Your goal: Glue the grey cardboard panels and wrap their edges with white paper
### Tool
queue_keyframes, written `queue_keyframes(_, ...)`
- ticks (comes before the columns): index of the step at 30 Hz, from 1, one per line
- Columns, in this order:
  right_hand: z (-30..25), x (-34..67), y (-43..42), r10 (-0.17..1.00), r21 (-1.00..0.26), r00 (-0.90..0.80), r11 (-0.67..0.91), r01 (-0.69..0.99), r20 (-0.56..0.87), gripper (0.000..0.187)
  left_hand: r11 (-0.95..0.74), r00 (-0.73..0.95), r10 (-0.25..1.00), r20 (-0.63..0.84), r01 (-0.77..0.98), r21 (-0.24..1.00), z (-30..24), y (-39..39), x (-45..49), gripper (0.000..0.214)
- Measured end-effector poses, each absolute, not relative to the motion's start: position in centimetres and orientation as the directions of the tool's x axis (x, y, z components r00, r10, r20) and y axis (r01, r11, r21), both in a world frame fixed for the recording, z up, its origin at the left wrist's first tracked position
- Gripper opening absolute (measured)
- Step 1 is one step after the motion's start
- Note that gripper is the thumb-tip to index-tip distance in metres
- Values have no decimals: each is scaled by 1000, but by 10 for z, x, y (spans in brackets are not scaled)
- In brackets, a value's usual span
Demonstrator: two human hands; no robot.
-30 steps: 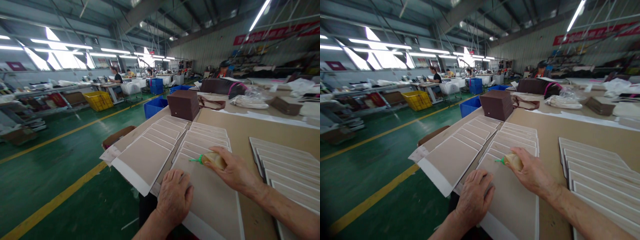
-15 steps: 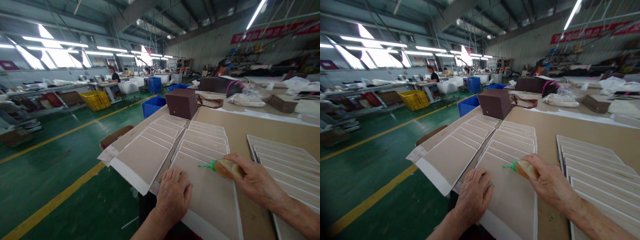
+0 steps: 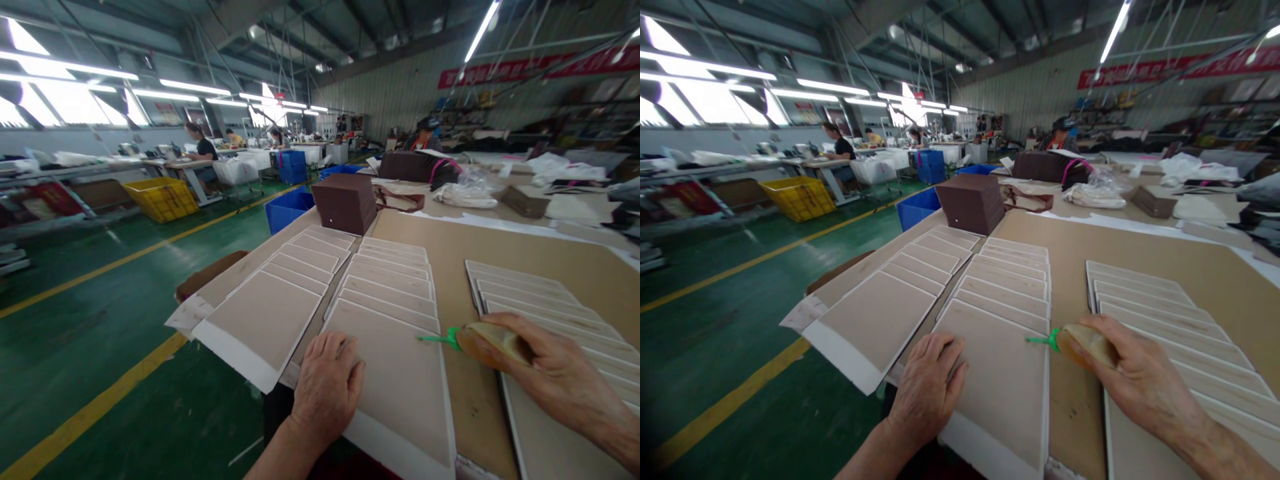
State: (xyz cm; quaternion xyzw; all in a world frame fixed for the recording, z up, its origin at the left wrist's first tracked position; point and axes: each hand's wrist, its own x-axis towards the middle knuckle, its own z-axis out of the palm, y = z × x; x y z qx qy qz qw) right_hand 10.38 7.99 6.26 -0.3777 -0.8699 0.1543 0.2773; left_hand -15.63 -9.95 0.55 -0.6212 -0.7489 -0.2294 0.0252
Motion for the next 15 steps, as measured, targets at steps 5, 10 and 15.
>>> queue_keyframes(5,59,95,83,662,-421,-598,749,512,452,32,118,-219,918,330,947,299,5,-100,-157,28)
queue_keyframes(10,60,54,84,475,-295,-714,880,372,514,20,133,-234,922,308,939,316,5,-100,-156,27)
queue_keyframes(15,62,11,81,398,-290,-756,915,282,520,20,131,-234,921,313,939,318,5,-100,-157,26)
